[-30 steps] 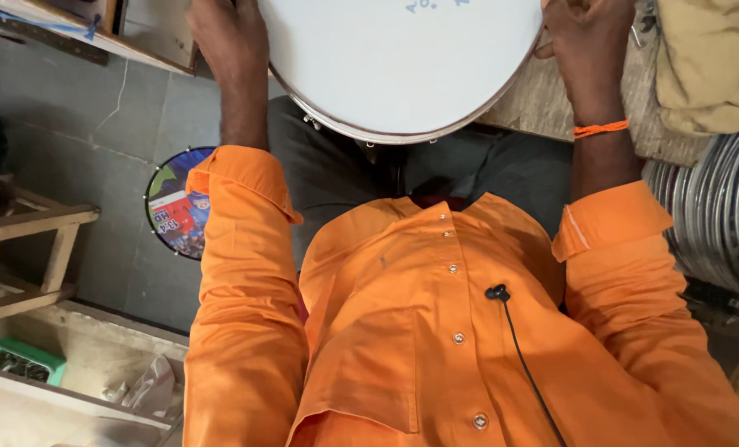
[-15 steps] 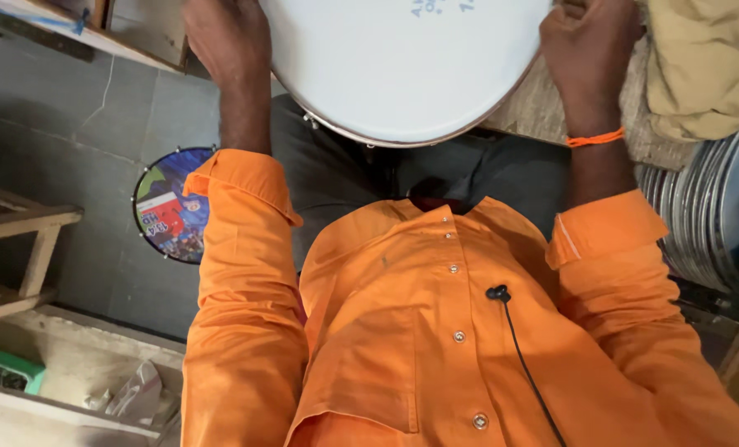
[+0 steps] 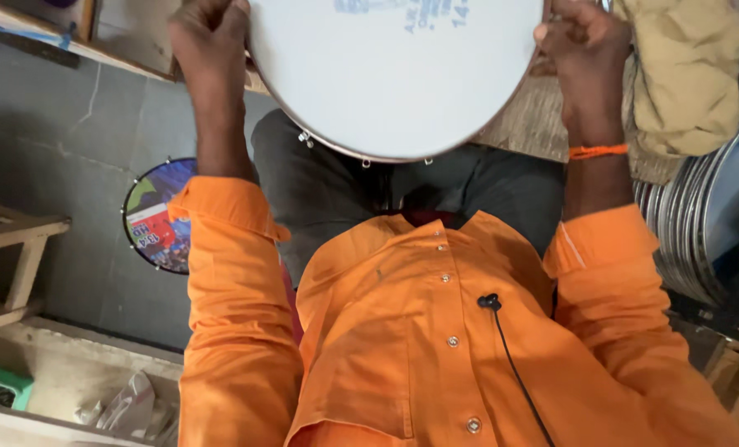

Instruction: The person attaches a drumhead to a metal drum shell by placing the head on top and then securing the outer rim with metal bolts and brackets using their hands and a small tool.

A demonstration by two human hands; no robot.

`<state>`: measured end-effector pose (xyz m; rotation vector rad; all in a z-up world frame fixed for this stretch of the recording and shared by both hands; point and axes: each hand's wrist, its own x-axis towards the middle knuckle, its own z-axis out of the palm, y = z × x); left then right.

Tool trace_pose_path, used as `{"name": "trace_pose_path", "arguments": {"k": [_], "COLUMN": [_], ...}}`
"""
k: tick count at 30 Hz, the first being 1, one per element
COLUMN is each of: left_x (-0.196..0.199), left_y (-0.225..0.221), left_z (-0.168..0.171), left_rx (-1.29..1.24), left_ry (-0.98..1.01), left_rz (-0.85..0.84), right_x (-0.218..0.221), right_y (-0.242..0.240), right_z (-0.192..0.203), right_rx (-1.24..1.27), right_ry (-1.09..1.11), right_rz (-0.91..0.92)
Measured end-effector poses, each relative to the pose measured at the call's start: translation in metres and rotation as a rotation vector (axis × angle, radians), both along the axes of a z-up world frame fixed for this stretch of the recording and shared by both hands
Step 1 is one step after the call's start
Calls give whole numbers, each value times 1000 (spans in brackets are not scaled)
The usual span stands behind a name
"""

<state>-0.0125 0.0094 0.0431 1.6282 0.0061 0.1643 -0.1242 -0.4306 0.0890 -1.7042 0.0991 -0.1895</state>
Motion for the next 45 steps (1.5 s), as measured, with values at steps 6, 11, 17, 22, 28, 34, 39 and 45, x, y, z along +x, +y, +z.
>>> {"name": "trace_pose_path", "arguments": {"k": [6,11,17,22,28,34,39,45], "left_x": [-4,-2,-31,-120,-160,-144,-150,-148], "left_y": [-6,2,14,19,-27,-32,-42,-57], "left_z": [1,-23,-31,-46,-39,-44,-44,-68], "left_rx": [192,508,250,611,838,760,550,5], "left_ry": [-330,-231,-59,-113,-118,-146,-251,87], "left_rz": [29,186,223,-43,-40,6,100,147], "right_x": [3,-6,-7,-12,-9,-8,-18,-13], "right_y": [-6,1,-3,-2,3,19,98,191], "right_z": [7,5,0,3,9,29,52,67], "right_rx": [-85,-84,-23,-64,-135,-370,-565,-850], "right_ry": [20,1,-2,-11,-199,-372,-434,-595], "right_rz": [38,35,51,-98,8,92,321,629]}}
